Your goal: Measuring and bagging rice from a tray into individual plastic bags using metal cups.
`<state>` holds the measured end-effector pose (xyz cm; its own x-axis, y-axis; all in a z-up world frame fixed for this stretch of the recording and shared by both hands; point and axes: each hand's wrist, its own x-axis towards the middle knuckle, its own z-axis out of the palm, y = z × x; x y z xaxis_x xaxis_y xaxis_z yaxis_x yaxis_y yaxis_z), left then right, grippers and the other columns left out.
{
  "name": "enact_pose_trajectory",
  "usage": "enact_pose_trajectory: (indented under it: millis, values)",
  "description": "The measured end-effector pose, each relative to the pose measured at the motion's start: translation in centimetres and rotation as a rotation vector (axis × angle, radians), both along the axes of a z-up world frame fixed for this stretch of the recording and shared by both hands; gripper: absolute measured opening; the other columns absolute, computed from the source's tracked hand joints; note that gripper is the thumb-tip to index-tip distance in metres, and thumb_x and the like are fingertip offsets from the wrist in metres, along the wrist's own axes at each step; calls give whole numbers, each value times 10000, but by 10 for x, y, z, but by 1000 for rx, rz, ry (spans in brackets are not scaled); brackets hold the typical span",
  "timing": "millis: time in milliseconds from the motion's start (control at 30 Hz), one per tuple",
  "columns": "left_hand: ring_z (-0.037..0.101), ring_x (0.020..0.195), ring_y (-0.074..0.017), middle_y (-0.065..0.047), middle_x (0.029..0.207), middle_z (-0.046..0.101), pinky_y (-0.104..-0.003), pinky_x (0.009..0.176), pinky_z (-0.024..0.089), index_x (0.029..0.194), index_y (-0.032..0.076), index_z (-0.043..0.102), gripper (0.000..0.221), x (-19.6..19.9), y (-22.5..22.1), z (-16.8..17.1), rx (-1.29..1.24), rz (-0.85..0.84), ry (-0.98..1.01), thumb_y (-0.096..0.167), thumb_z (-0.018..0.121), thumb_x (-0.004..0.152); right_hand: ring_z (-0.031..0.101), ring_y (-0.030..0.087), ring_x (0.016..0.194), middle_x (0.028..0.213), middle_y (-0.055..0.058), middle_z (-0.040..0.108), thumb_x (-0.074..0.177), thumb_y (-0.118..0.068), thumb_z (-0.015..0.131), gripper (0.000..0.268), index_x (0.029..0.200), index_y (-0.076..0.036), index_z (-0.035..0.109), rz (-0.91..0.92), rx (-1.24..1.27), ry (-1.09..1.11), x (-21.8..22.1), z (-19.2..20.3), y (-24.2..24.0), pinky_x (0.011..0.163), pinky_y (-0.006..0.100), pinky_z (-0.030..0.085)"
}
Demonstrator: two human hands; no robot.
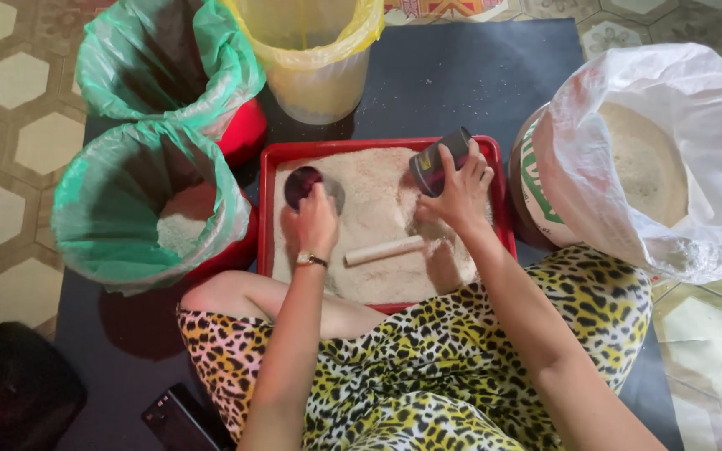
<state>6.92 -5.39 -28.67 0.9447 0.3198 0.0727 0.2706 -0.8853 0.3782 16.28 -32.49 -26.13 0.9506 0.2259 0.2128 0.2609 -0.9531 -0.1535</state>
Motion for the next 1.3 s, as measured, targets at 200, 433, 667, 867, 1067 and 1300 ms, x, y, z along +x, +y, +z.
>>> enact_pose_trajectory:
  millis: [200,433,667,867,1067,1300]
  values:
    - [674,847,-186,38,898,676,-439,662,532,1104,232,573,203,-5,-48,-18,447,-197,-162,381,487,996,342,401,1382,1617,232,199,571,-571,877,1148,1572,-283,394,26,-97,85,-9,4,24,1013,656,367]
    - [698,883,-226,-3,878,684,-474,727,554,1206,242,582,290,-27,-66,4,125,-378,-65,438,464,1028,413,419,1257,1496,259,316,519,-566,872,1180,1547,-262,381,70,-196,10,-8,-14,15,941,575,372]
    - [664,1165,-414,-240,1147,722,-561,1063,434,1339,76,544,437,-15,-35,18,-516,9,39,398,452,1059,407,431,1310,1520,264,302,437,-608,869,1213,1519,-308,411,238,-178,150,-35,50,-11,1015,607,332]
    - [635,1202,-438,-280,1145,712,-543,1137,374,1306,71,507,338,-17,-42,33,-515,77,35,303,415,1077,213,421,1446,1589,236,167,592,-456,902,1026,1491,-251,454,47,111,79,-48,77,-5,1118,645,218]
    - [619,1267,-352,-232,1284,683,-592,1217,206,1398,17,480,426,-17,-54,-24,-364,-31,24,303,417,1089,270,451,1402,1554,264,181,642,-571,879,1017,1482,-237,412,-176,253,314,-32,25,-2,1033,629,362]
    - [577,1322,-326,-142,1447,601,-658,1221,111,1483,57,413,534,-18,-62,-11,-397,-48,153,415,324,1097,119,498,1518,1628,325,127,696,-681,798,1077,1564,-230,346,-162,160,423,-34,39,11,999,829,287]
